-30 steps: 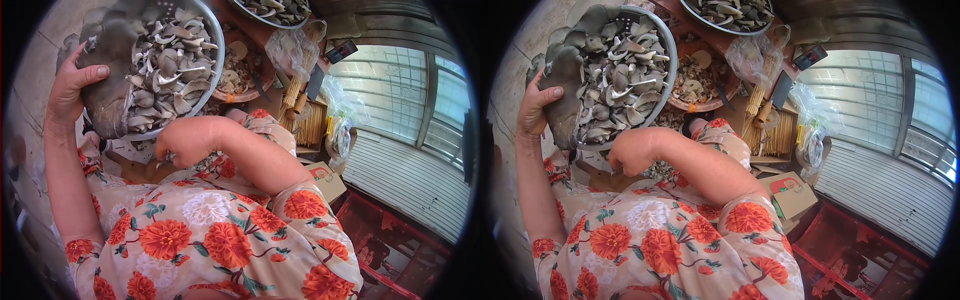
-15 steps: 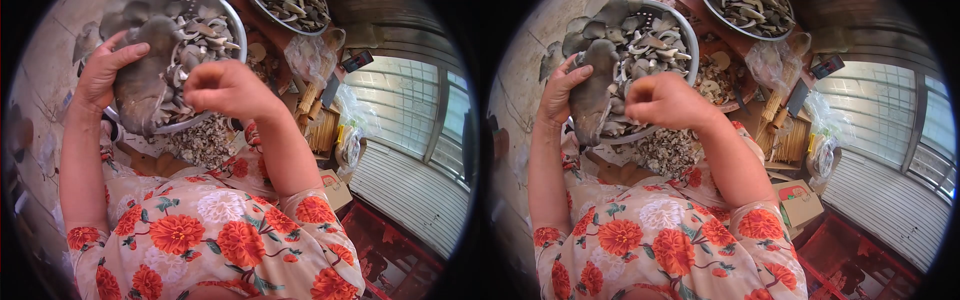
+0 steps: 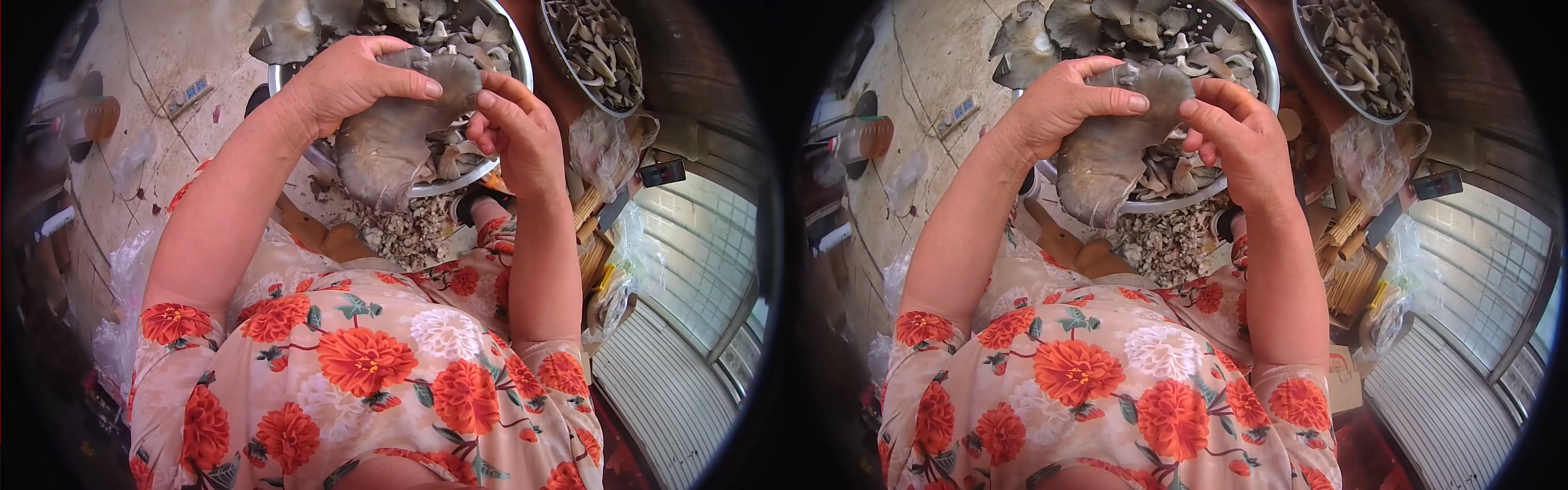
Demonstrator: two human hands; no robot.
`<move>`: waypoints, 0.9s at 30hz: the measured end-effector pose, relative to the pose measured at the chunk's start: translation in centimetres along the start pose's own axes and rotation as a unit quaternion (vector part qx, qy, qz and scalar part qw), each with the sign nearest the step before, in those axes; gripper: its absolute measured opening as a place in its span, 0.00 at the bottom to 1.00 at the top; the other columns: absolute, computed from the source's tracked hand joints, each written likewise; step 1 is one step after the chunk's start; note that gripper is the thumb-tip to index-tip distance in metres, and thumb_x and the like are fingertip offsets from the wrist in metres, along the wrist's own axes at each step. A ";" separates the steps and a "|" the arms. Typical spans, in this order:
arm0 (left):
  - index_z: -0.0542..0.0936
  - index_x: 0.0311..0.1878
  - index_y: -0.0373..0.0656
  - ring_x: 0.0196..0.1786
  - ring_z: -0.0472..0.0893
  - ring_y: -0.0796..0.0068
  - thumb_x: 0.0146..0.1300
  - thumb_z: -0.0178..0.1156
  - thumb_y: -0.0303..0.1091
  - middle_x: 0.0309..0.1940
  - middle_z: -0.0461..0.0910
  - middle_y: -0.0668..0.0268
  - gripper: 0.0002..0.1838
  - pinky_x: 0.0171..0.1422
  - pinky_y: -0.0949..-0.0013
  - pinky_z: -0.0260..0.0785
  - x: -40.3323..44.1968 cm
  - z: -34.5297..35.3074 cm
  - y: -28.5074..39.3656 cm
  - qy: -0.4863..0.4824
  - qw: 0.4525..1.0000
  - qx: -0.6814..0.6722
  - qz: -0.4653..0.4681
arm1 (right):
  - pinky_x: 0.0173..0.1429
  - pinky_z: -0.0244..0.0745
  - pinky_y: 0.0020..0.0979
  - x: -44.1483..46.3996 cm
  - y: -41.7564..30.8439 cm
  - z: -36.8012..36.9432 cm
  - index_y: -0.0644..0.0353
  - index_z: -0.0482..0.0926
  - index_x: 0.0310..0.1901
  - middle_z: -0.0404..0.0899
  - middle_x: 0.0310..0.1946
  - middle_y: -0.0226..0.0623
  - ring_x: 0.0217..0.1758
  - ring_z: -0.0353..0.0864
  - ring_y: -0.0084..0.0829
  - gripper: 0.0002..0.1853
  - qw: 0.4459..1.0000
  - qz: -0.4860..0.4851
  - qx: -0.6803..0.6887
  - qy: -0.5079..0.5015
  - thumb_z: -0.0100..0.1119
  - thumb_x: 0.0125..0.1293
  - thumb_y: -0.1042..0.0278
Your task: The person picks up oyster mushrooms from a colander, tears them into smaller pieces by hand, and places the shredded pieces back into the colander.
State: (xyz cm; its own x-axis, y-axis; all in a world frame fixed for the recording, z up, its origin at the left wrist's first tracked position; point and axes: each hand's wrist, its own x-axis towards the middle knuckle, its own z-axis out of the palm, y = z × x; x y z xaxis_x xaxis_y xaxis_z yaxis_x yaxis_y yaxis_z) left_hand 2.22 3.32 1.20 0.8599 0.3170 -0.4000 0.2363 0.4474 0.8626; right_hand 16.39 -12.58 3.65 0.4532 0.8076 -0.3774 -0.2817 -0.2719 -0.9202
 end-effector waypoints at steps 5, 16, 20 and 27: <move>0.74 0.53 0.33 0.41 0.81 0.75 0.46 0.72 0.33 0.41 0.81 0.61 0.30 0.49 0.72 0.74 -0.1 0.1 -0.4 0.003 1.000 0.020 -0.012 | 0.26 0.65 0.16 0.4 0.9 0.8 0.63 0.79 0.39 0.78 0.26 0.27 0.24 0.73 0.14 0.15 0.998 -0.015 -0.052 0.013 0.69 0.55 0.62; 0.76 0.50 0.35 0.42 0.81 0.72 0.47 0.69 0.30 0.41 0.81 0.60 0.24 0.51 0.69 0.74 -0.3 -0.4 -0.8 -0.067 0.993 -0.090 -0.035 | 0.25 0.65 0.16 0.1 0.6 0.7 0.63 0.80 0.35 0.77 0.25 0.26 0.20 0.67 0.13 0.09 0.996 -0.036 0.045 -0.068 0.67 0.56 0.69; 0.76 0.51 0.35 0.42 0.81 0.72 0.48 0.68 0.28 0.41 0.81 0.61 0.24 0.52 0.69 0.74 -0.7 -0.2 -0.5 -0.090 0.986 -0.132 -0.045 | 0.25 0.65 0.16 0.0 0.8 0.5 0.63 0.80 0.36 0.78 0.26 0.27 0.21 0.69 0.13 0.08 0.994 -0.024 0.067 -0.088 0.67 0.56 0.70; 0.76 0.51 0.35 0.43 0.81 0.72 0.48 0.67 0.28 0.41 0.81 0.62 0.24 0.53 0.69 0.73 -0.4 -0.3 -1.3 -0.124 0.978 -0.163 -0.030 | 0.26 0.66 0.16 -0.5 1.0 0.9 0.63 0.80 0.37 0.79 0.30 0.30 0.25 0.72 0.15 0.09 0.983 -0.035 0.138 -0.112 0.66 0.56 0.71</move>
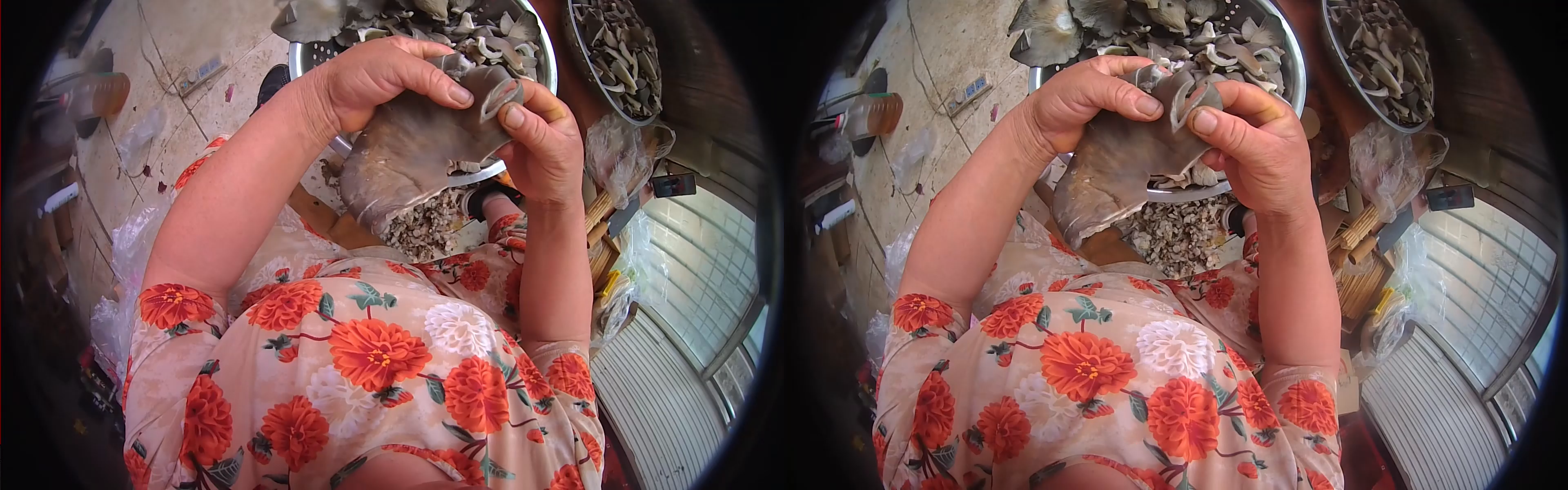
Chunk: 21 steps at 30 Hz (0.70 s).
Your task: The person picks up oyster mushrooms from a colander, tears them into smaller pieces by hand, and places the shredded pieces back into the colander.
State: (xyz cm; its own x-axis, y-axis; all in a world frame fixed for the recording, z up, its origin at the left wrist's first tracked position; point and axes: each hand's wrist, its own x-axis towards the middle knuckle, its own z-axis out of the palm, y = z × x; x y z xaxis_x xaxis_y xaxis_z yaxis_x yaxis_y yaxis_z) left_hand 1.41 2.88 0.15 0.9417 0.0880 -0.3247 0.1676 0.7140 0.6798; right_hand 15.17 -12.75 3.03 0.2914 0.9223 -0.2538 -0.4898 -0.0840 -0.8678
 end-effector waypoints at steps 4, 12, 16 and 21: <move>0.74 0.53 0.35 0.44 0.81 0.72 0.48 0.68 0.29 0.42 0.81 0.63 0.26 0.53 0.69 0.73 0.0 0.3 0.7 -0.012 1.000 0.002 0.003 | 0.26 0.66 0.16 0.0 -0.2 -0.2 0.65 0.79 0.39 0.79 0.30 0.30 0.24 0.72 0.16 0.10 0.998 -0.008 -0.008 0.055 0.65 0.58 0.71; 0.70 0.58 0.32 0.42 0.81 0.75 0.46 0.73 0.32 0.41 0.80 0.59 0.35 0.50 0.71 0.74 -0.6 0.7 1.5 0.122 0.981 0.144 0.052 | 0.27 0.66 0.17 0.4 -1.1 -2.1 0.64 0.78 0.41 0.79 0.31 0.31 0.25 0.73 0.17 0.09 0.984 -0.028 0.014 0.175 0.61 0.62 0.70; 0.76 0.51 0.37 0.39 0.79 0.78 0.43 0.75 0.35 0.37 0.81 0.65 0.30 0.46 0.73 0.74 0.2 1.0 0.2 0.119 0.959 0.250 0.064 | 0.23 0.63 0.16 0.3 0.0 0.4 0.61 0.79 0.41 0.78 0.28 0.26 0.20 0.70 0.14 0.13 0.990 0.057 -0.028 0.123 0.67 0.56 0.66; 0.78 0.48 0.38 0.37 0.78 0.79 0.42 0.75 0.33 0.37 0.81 0.67 0.27 0.45 0.74 0.73 0.1 1.5 0.2 0.129 0.937 0.321 0.058 | 0.22 0.62 0.15 0.4 0.7 0.7 0.60 0.80 0.40 0.77 0.26 0.24 0.21 0.69 0.13 0.15 0.973 0.030 -0.169 0.153 0.71 0.53 0.64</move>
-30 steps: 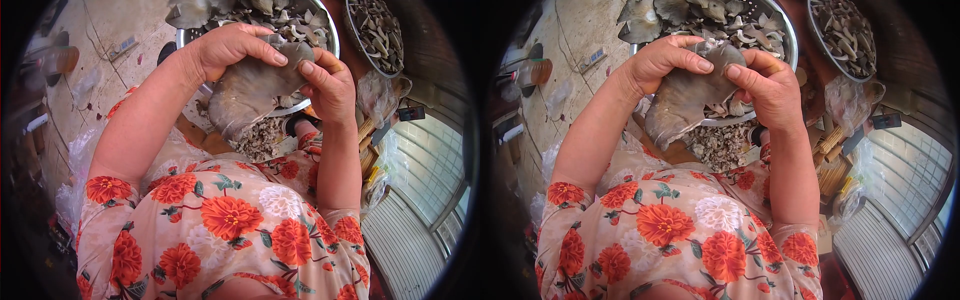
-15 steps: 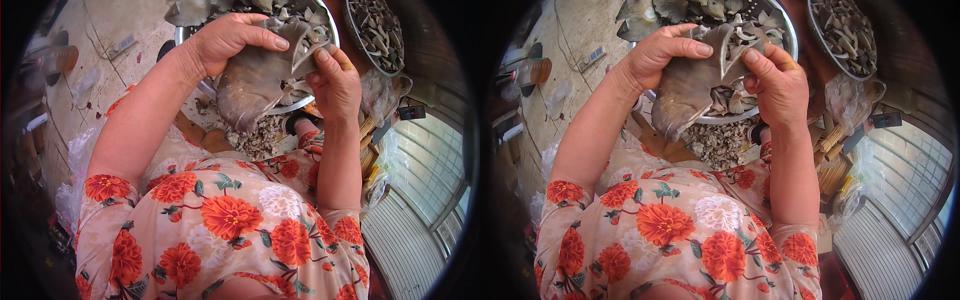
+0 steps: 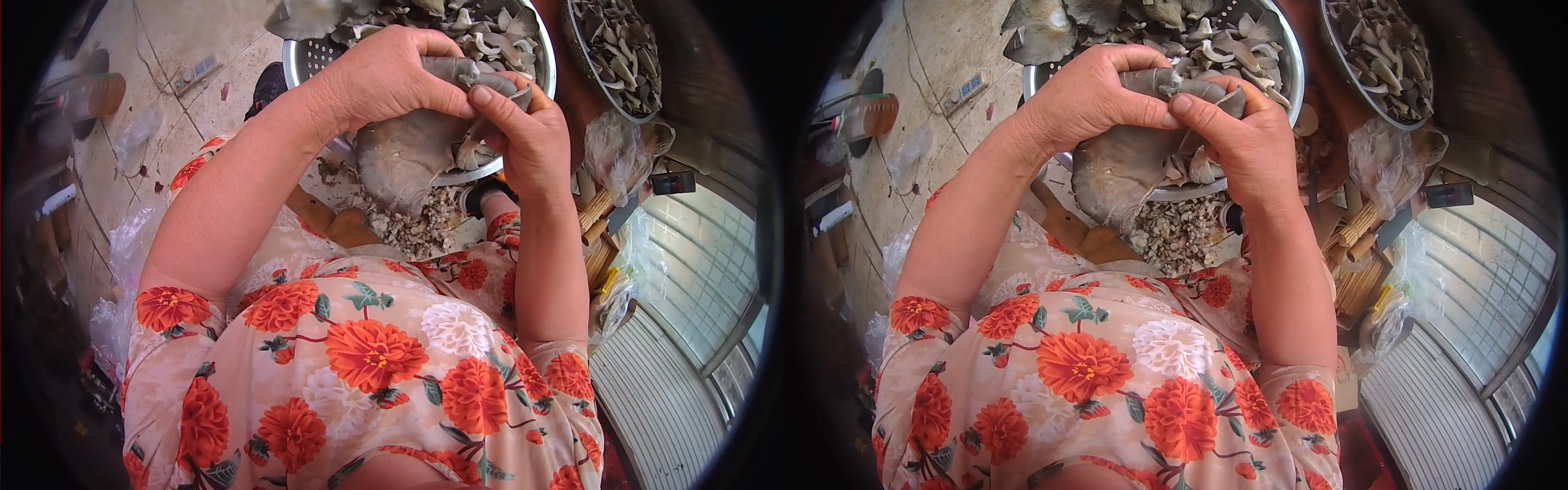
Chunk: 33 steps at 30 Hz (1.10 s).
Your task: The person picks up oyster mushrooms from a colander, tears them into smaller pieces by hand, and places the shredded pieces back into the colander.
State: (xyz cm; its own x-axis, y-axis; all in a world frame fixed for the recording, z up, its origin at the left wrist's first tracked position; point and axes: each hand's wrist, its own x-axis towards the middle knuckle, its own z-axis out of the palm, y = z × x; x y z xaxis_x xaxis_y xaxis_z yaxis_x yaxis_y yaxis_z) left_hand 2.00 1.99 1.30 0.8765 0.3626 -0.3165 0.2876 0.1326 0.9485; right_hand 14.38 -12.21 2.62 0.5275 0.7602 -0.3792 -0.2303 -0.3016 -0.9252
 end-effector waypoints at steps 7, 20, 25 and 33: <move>0.78 0.48 0.40 0.38 0.80 0.78 0.45 0.73 0.27 0.38 0.81 0.65 0.24 0.47 0.73 0.74 0.0 0.0 -0.3 -0.031 0.979 -0.196 -0.034 | 0.22 0.61 0.15 0.0 0.1 0.3 0.61 0.79 0.39 0.78 0.25 0.25 0.21 0.70 0.13 0.14 0.997 -0.019 0.073 0.019 0.71 0.53 0.65; 0.70 0.58 0.41 0.50 0.76 0.73 0.42 0.75 0.34 0.47 0.77 0.60 0.37 0.55 0.71 0.69 0.0 -1.9 0.2 0.012 0.999 -0.024 0.034 | 0.25 0.63 0.16 0.8 -0.1 0.0 0.64 0.79 0.43 0.79 0.29 0.29 0.25 0.72 0.14 0.15 0.995 0.015 0.096 0.032 0.67 0.58 0.64; 0.70 0.58 0.43 0.50 0.76 0.71 0.38 0.75 0.36 0.45 0.77 0.62 0.40 0.57 0.69 0.67 -0.4 -1.3 0.9 0.000 0.988 0.131 0.081 | 0.27 0.65 0.16 0.4 -0.5 0.7 0.65 0.80 0.45 0.78 0.28 0.27 0.25 0.72 0.13 0.19 0.999 0.015 0.001 -0.046 0.67 0.57 0.59; 0.74 0.52 0.40 0.46 0.78 0.72 0.39 0.74 0.35 0.42 0.79 0.65 0.33 0.54 0.70 0.69 0.1 -0.6 -0.1 -0.013 0.978 0.171 0.122 | 0.26 0.62 0.15 0.5 -0.1 1.3 0.62 0.80 0.37 0.76 0.23 0.24 0.22 0.70 0.13 0.12 0.997 -0.002 0.001 -0.071 0.69 0.56 0.64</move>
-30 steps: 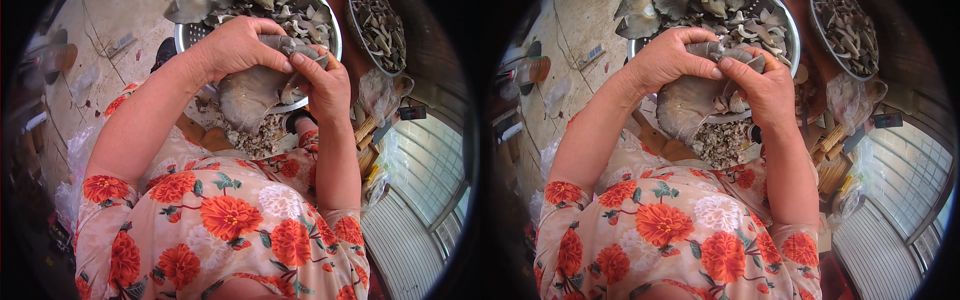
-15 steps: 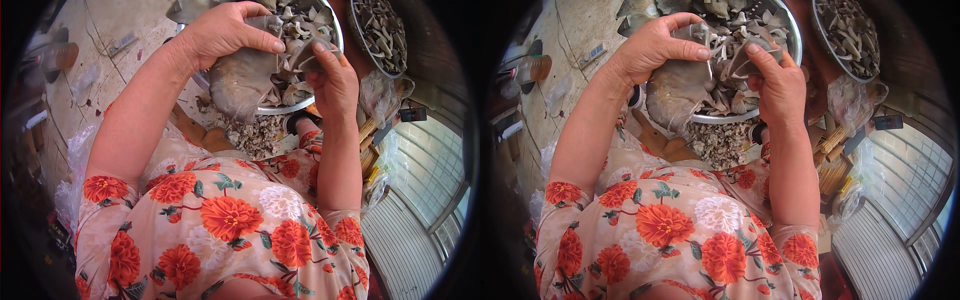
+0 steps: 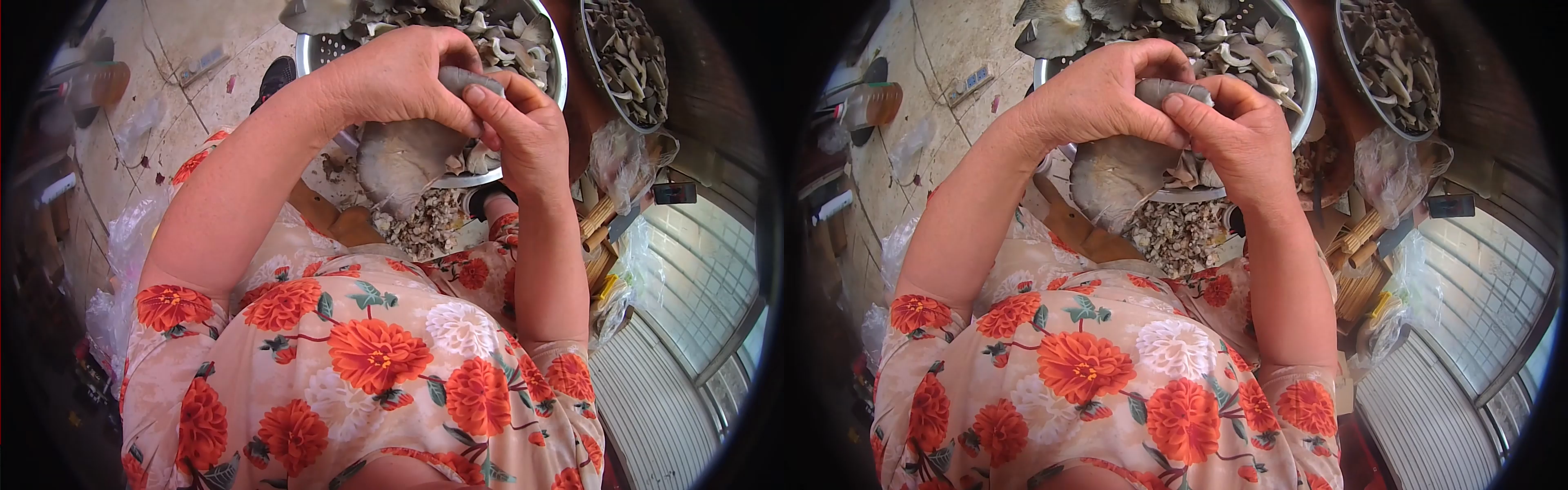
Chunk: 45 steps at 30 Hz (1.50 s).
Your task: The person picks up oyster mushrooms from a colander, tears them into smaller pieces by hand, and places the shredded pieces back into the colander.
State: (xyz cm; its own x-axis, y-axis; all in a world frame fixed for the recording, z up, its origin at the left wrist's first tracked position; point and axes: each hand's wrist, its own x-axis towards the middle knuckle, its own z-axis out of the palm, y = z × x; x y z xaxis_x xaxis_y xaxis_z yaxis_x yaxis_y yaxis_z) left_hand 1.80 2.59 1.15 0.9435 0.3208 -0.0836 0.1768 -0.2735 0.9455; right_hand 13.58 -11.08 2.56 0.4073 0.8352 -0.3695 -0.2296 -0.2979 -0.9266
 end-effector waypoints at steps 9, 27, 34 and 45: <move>0.79 0.45 0.39 0.39 0.78 0.79 0.47 0.69 0.27 0.36 0.80 0.68 0.19 0.49 0.74 0.71 0.0 -0.5 -0.7 -0.065 0.924 -0.355 -0.129 | 0.24 0.60 0.16 -0.4 -0.2 -0.8 0.62 0.80 0.35 0.75 0.22 0.24 0.21 0.68 0.13 0.09 0.999 -0.025 0.015 0.015 0.68 0.56 0.67; 0.80 0.42 0.41 0.41 0.77 0.83 0.58 0.63 0.36 0.37 0.79 0.71 0.11 0.51 0.77 0.69 0.2 0.5 -0.8 -0.003 0.950 -0.294 -0.107 | 0.26 0.64 0.15 -0.4 0.1 -1.0 0.60 0.80 0.34 0.76 0.23 0.24 0.22 0.70 0.13 0.10 0.995 -0.040 -0.075 0.054 0.69 0.55 0.65; 0.78 0.47 0.39 0.45 0.78 0.79 0.61 0.61 0.36 0.41 0.81 0.68 0.13 0.55 0.75 0.69 0.6 0.6 -1.4 0.021 0.860 -0.497 -0.115 | 0.25 0.65 0.18 0.0 -0.3 -1.3 0.62 0.80 0.35 0.78 0.25 0.27 0.21 0.71 0.16 0.11 0.991 -0.042 0.080 0.097 0.69 0.55 0.65; 0.72 0.54 0.38 0.49 0.75 0.78 0.51 0.69 0.27 0.44 0.77 0.66 0.26 0.59 0.73 0.65 0.1 1.4 -1.3 -0.066 0.884 -0.433 -0.160 | 0.27 0.67 0.20 0.1 -0.1 -1.8 0.63 0.80 0.36 0.79 0.25 0.28 0.23 0.73 0.17 0.12 0.985 -0.065 0.056 0.153 0.70 0.54 0.65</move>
State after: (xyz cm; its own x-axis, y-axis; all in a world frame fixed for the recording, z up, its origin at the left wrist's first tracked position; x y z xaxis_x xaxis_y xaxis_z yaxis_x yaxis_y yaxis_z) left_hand 2.00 1.71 -0.55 0.9183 0.1313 -0.3734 0.2142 0.6284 0.7478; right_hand 15.27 -11.78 2.42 0.6824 0.6800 -0.2680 -0.2476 -0.1300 -0.9601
